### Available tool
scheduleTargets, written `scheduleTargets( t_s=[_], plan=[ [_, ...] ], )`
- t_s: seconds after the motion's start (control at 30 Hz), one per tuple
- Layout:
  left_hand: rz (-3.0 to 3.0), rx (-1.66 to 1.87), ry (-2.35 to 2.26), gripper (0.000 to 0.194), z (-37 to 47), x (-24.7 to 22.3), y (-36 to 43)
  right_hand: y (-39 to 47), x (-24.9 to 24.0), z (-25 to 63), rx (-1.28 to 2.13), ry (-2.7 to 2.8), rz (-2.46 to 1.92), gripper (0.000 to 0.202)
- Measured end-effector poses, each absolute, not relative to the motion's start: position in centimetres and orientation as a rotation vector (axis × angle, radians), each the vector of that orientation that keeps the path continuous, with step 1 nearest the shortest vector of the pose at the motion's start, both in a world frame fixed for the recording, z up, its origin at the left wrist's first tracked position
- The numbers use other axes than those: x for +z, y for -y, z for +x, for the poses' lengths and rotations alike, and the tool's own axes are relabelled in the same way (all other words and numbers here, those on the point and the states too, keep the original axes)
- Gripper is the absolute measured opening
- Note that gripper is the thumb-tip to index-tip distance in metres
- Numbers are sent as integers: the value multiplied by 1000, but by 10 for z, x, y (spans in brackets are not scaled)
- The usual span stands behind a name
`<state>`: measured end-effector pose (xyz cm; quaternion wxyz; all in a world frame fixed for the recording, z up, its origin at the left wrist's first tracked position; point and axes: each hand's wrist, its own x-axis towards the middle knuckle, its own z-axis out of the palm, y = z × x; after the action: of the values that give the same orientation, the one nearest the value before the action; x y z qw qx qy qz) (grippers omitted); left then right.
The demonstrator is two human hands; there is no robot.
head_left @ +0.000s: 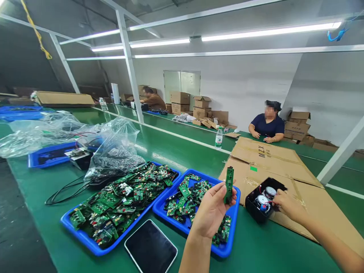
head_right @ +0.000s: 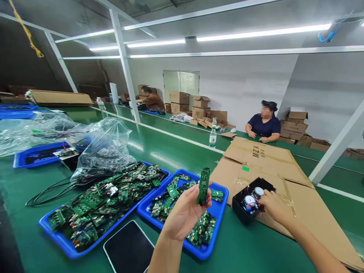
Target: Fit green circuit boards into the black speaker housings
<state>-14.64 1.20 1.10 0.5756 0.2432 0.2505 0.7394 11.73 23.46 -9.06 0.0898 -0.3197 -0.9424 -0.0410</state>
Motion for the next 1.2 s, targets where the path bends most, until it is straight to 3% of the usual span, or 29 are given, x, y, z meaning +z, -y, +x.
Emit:
scheduleTargets(
  t_s=[0.1,0.2,0.3,0.4,0.57,0.77,0.93,1.07,1.2],
  plan=[
    [778,1735,-807,36,-142,13,-9,-183,-96,134,-193,2808,-1008,5],
    [1054,1670,-1097,32,-137,14,-8,-123,-108,149,-285,2764,-1100,9],
    [1287,1597,-1262,25,-131,12,-8,-72,-119,158,-190,2723,-1150,12],
    [1298,1580,-1226,30,-122,9,-12,-42,-119,164,-29,2676,-1213,9],
    [1204,1541,-1185,26,-112,4,-25,-32,-89,164,255,2571,-1198,22],
    [1218,1363,-1112,19,-104,-6,-43,-29,-68,141,3,2619,-1110,57],
    [1207,1184,-1004,15,-93,-14,-51,-33,-63,117,-76,2594,-1002,28],
    [1194,1147,-1044,17,-88,-16,-54,-38,-53,111,22,2611,-923,23],
    [1118,1138,-1068,23,-87,-19,-57,-38,-43,114,328,2489,-767,21]
  ],
)
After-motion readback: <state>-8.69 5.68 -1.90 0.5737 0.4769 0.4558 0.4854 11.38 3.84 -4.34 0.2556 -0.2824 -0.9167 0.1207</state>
